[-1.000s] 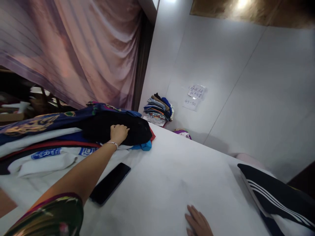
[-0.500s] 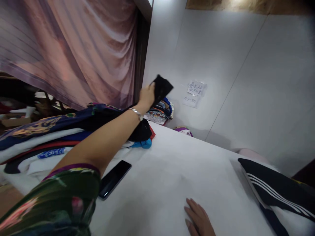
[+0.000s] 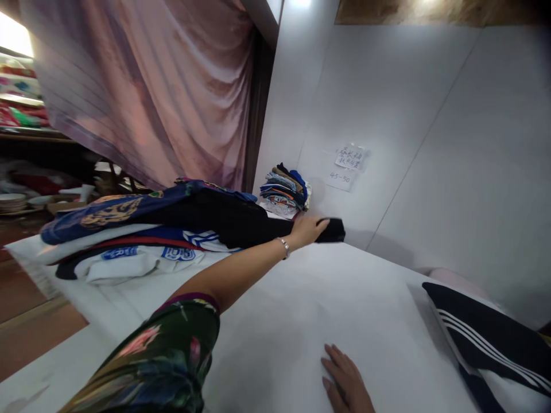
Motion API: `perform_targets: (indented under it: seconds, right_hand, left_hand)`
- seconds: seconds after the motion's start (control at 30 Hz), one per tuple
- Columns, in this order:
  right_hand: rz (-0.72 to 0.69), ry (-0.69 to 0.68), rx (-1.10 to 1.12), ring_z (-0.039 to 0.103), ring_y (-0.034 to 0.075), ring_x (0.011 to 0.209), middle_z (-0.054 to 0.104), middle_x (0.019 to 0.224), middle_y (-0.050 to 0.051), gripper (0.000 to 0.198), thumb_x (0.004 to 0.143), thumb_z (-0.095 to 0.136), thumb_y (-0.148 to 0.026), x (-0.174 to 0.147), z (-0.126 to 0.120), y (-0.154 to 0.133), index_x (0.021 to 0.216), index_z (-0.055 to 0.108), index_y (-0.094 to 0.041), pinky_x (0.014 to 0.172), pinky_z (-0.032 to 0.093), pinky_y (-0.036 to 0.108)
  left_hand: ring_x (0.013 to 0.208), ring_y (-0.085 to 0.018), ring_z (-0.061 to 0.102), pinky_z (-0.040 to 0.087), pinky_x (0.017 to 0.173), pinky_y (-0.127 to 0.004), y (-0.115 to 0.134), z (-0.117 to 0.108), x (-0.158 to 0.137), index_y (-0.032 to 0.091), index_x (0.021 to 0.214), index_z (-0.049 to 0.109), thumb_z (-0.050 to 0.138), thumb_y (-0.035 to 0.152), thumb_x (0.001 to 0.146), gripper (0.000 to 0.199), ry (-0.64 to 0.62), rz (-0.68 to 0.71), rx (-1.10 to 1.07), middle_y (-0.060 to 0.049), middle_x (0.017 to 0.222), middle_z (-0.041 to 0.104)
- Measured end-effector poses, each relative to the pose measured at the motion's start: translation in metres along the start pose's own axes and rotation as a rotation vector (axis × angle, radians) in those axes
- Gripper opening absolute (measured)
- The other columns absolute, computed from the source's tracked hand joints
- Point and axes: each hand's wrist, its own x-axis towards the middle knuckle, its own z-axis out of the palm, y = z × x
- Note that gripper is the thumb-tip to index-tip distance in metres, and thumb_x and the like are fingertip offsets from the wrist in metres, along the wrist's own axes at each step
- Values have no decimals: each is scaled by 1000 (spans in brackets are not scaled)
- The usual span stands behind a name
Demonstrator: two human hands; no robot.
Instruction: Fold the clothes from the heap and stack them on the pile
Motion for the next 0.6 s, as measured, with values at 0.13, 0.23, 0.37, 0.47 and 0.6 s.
perform_targets:
  seconds: [0.13,0.23,0.37,0.47,0.6]
  right_hand:
    - [-8,20,5,60,34,114,59,131,-2,67,81,58,-28,-3,1,4,138,36,-56,86,58,55]
    - [-8,25,15,60,33,115,59,131,-2,64,81,59,-27,-5,-1,5,137,41,-53,87,58,52]
    - [-24,-26,-2,60,31,115,59,132,1,65,80,61,-21,-9,-3,12,137,45,-48,90,57,47]
    - [-73,16,-18,64,30,111,63,128,2,65,78,62,-19,-13,0,22,136,49,-46,87,59,43]
    - [-82,22,-12,68,28,103,69,118,0,61,76,61,-19,-18,7,35,129,55,-48,81,61,37]
  left_hand:
    - [87,-22,66,45,76,-32,-36,22,-21,22,79,70,49,48,91,36,-111,-117,67,-7,85,71]
    - [90,-21,66,46,76,-32,-66,30,-17,18,88,69,41,44,96,39,-87,-305,109,-10,92,71]
    - [85,-17,64,50,78,-35,-110,15,4,15,96,65,45,46,95,37,-68,-467,147,-6,94,68]
    - [99,-23,62,46,83,-36,-148,-21,21,16,98,66,39,39,97,35,-4,-494,194,-11,107,67]
    - [124,-32,44,34,99,-44,-209,-97,27,14,115,59,44,33,93,33,143,-467,400,-18,131,54]
